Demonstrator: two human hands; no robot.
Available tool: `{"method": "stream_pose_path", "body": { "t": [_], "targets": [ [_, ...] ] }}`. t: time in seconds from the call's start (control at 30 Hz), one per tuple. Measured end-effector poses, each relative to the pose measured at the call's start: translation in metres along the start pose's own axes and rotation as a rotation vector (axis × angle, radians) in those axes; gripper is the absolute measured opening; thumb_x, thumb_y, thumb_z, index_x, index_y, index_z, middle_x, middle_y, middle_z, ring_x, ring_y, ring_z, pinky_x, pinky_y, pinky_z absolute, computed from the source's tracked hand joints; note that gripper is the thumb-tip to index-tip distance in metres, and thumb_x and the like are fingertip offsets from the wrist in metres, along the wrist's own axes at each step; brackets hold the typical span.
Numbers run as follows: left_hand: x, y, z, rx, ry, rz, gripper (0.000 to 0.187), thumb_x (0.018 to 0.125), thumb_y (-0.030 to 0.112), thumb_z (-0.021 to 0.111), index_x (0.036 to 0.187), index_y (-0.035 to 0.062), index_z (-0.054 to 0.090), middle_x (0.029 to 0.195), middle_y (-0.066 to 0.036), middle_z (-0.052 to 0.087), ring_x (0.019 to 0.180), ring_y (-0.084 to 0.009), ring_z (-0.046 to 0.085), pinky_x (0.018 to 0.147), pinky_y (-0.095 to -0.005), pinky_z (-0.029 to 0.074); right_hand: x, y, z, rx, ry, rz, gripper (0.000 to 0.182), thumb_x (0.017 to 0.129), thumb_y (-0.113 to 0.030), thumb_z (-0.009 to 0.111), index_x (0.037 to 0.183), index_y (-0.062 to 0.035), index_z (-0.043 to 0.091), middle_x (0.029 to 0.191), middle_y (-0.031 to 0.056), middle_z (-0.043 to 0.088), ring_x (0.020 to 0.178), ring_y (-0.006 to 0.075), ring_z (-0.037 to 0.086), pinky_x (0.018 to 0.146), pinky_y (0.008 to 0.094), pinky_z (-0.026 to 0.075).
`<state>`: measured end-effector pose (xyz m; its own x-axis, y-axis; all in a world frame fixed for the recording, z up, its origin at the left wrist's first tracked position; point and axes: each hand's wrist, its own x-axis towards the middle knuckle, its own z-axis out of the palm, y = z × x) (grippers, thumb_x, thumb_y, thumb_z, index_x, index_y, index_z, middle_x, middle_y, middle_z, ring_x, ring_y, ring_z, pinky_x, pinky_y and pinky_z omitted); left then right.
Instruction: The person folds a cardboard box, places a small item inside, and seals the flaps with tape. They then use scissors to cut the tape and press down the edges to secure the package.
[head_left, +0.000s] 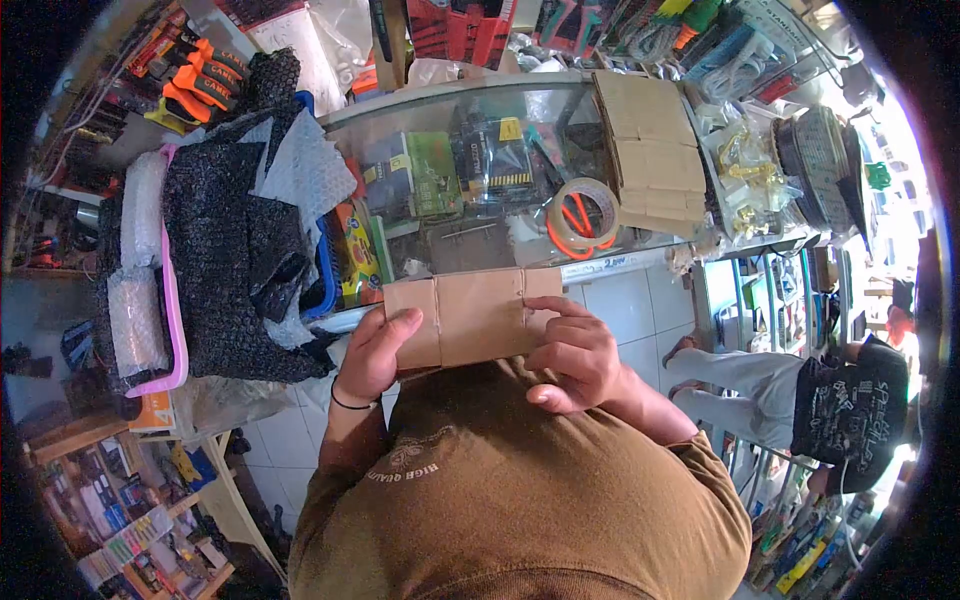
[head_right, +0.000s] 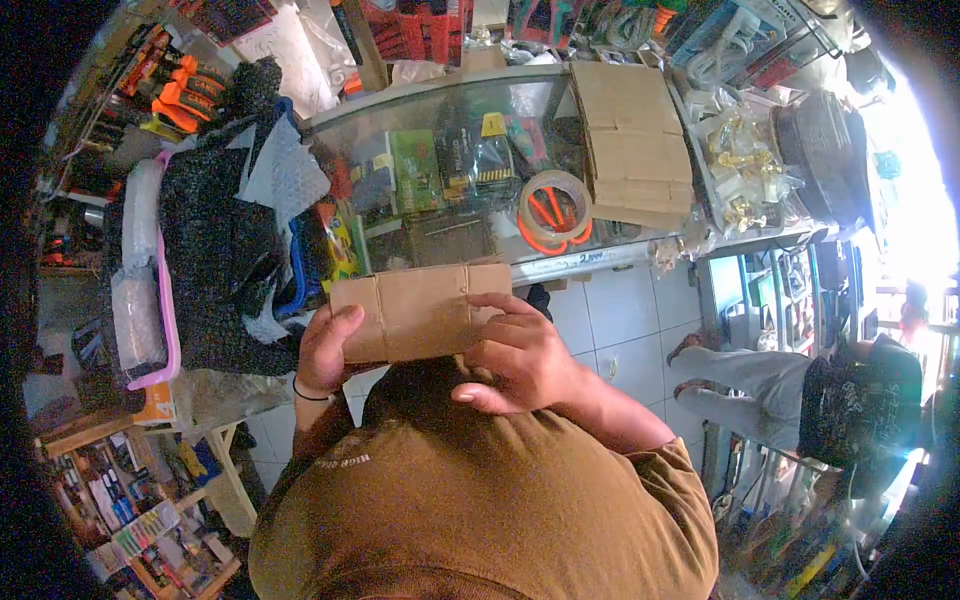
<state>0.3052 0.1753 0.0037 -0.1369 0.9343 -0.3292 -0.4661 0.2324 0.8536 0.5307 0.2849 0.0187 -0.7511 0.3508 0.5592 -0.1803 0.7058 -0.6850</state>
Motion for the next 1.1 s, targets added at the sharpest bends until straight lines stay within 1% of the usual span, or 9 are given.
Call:
{"method": "stream_pose_path", "body": {
  "t": [0.3,0.37,0.47,0.57,0.7,0.77,0.93,1.0,1.1],
  "targets": [
    [-0.002,0.003,-0.002,0.072,-0.053,-0.023,0.033,0.09,0.018,0.046,0.113,-0.0046,0.055,0.108,-0.009,0.06,0.101,-0.0152,0.054,0.09,-0.0268,0.038,-0.002,-0.002,0.004,0.003,-0.002,0.014,0.03,0.072,-0.031,0.074,0.069,-0.0052,0.057,0.063,0.008,0.054,0.066,0.027,0.059,0.08,0.0447,0.047],
    [-0.004,0.007,0.0,0.067,-0.046,-0.05,0.033,0.09,0.018,0.046,0.113,-0.0045,0.055,0.108,-0.008,0.06,0.099,-0.0146,0.054,0.089,-0.0266,0.039,-0.003,-0.001,0.008,0.022,0.047,-0.018,0.034,0.079,-0.036,0.065,0.07,-0.0038,0.057,0.052,0.0027,0.045,0.044,0.0188,0.044,0.076,0.0452,0.049],
    [-0.003,0.005,-0.001,0.088,-0.044,-0.057,0.033,0.091,0.018,0.046,0.113,-0.0044,0.055,0.106,-0.008,0.06,0.097,-0.0137,0.055,0.087,-0.0262,0.04,-0.006,-0.001,0.012,0.045,0.076,0.008,0.033,0.08,-0.034,0.064,0.069,-0.0039,0.057,0.051,0.0023,0.044,0.043,0.019,0.043,0.075,0.0447,0.049],
    [-0.003,0.004,0.0,0.083,-0.023,-0.043,0.032,0.091,0.018,0.046,0.112,-0.0044,0.055,0.104,-0.007,0.06,0.095,-0.0127,0.054,0.085,-0.0257,0.04,-0.006,-0.002,0.008,0.052,0.046,0.054,0.026,0.074,-0.026,0.072,0.07,-0.0046,0.058,0.061,0.0058,0.054,0.056,0.024,0.057,0.082,0.0453,0.048],
    [-0.002,0.0,0.008,0.117,0.032,0.0,0.031,0.092,0.019,0.045,0.111,-0.0044,0.056,0.101,-0.007,0.06,0.093,-0.0115,0.054,0.083,-0.0244,0.04,0.004,-0.005,0.009,0.121,0.023,0.001,0.024,0.075,-0.024,0.07,0.071,-0.0045,0.058,0.061,0.0057,0.055,0.056,0.0242,0.057,0.085,0.0477,0.047],
    [-0.002,0.001,0.015,0.161,0.042,0.021,0.031,0.093,0.019,0.045,0.11,-0.0044,0.056,0.1,-0.007,0.06,0.092,-0.0114,0.054,0.082,-0.0244,0.04,0.011,-0.005,0.016,0.296,0.069,-0.008,0.032,0.083,-0.032,0.06,0.068,-0.0033,0.057,0.048,0.0018,0.044,0.04,0.0171,0.043,0.085,0.0516,0.047],
    [0.0,-0.006,0.028,0.129,0.111,0.041,0.031,0.095,0.021,0.041,0.108,-0.0042,0.056,0.099,-0.007,0.061,0.09,-0.0114,0.054,0.081,-0.0254,0.041,0.013,-0.008,0.02,0.483,-0.015,0.06,0.033,0.084,-0.033,0.058,0.069,-0.0031,0.06,0.051,0.0054,0.05,0.042,0.0187,0.047,0.087,0.0504,0.046],
    [0.002,-0.012,0.031,0.16,0.136,0.179,0.031,0.095,0.019,0.039,0.106,-0.0042,0.055,0.098,-0.007,0.06,0.09,-0.0117,0.054,0.08,-0.0262,0.041,0.012,-0.008,0.02,0.65,0.014,0.175,0.024,0.083,-0.022,0.06,0.07,-0.0013,0.058,0.064,0.0087,0.059,0.062,0.0248,0.06,0.093,0.0524,0.041],
    [0.0,-0.013,0.037,0.158,0.178,0.209,0.031,0.096,0.019,0.037,0.106,-0.0048,0.055,0.097,-0.009,0.061,0.088,-0.014,0.055,0.078,-0.0272,0.042,0.009,-0.009,0.026,0.855,0.141,0.307,0.035,0.089,-0.03,0.051,0.07,-0.0015,0.056,0.058,0.0054,0.053,0.054,0.0178,0.054,0.098,0.051,0.036]
  ]
}}
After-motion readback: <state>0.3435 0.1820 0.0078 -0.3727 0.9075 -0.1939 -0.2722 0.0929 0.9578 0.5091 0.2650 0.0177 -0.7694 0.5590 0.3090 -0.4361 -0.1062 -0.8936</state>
